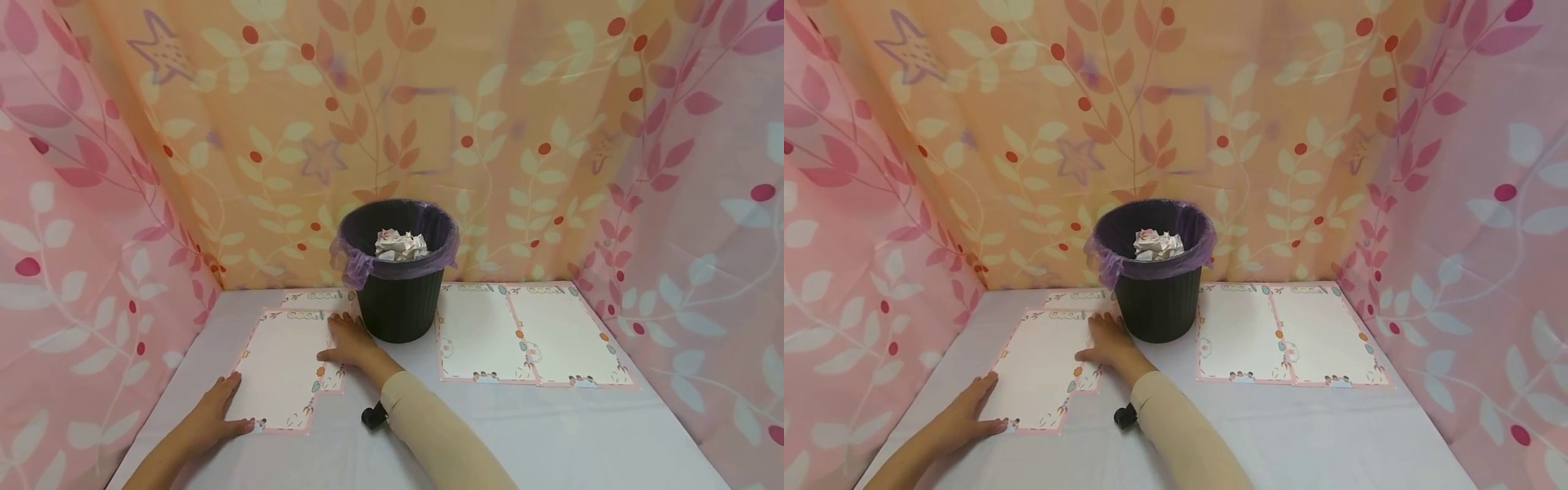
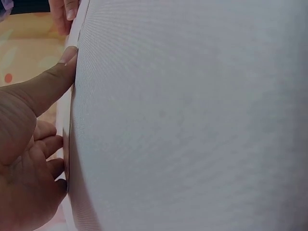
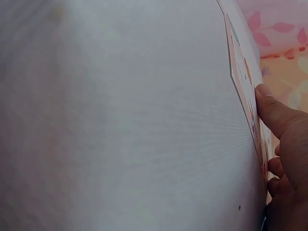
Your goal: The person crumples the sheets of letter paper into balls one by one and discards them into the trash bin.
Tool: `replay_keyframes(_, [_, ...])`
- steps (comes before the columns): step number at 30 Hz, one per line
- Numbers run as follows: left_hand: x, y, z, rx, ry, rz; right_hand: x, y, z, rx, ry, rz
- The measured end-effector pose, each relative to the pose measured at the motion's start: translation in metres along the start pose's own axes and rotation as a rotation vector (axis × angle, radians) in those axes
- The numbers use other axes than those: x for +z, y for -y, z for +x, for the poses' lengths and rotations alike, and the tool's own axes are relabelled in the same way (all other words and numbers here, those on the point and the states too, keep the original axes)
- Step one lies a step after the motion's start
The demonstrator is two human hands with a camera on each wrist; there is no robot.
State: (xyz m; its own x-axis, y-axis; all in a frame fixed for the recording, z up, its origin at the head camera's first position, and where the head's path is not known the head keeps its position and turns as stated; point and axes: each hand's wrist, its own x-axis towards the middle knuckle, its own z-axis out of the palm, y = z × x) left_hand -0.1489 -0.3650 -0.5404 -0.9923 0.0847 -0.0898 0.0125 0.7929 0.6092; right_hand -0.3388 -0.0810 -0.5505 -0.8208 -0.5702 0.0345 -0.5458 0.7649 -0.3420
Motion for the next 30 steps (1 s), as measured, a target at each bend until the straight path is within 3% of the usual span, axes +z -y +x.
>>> replay_keyframes(7, [-0.002,-0.001,0.001,-0.006,0.005,0.003,0.001,0.002,0.003,-0.023,-0.002,-0.008])
replay_keyframes(12, [-0.001,-0.003,0.001,-0.013,0.007,0.024,-0.001,0.01,0.0,-0.018,-0.025,0.064])
replay_keyframes(18, [0.0,-0.003,0.003,-0.014,0.003,0.015,-0.002,0.019,-0.006,-0.018,-0.148,0.31])
replay_keyframes(24, [-0.005,0.002,0.006,-0.001,-0.061,0.009,-0.005,0.031,-0.016,-0.07,-0.24,0.613])
replay_keyframes(30, [-0.03,-0.001,0.017,-0.106,-0.123,-0.123,-0.008,0.035,-0.026,-0.11,-0.269,0.778])
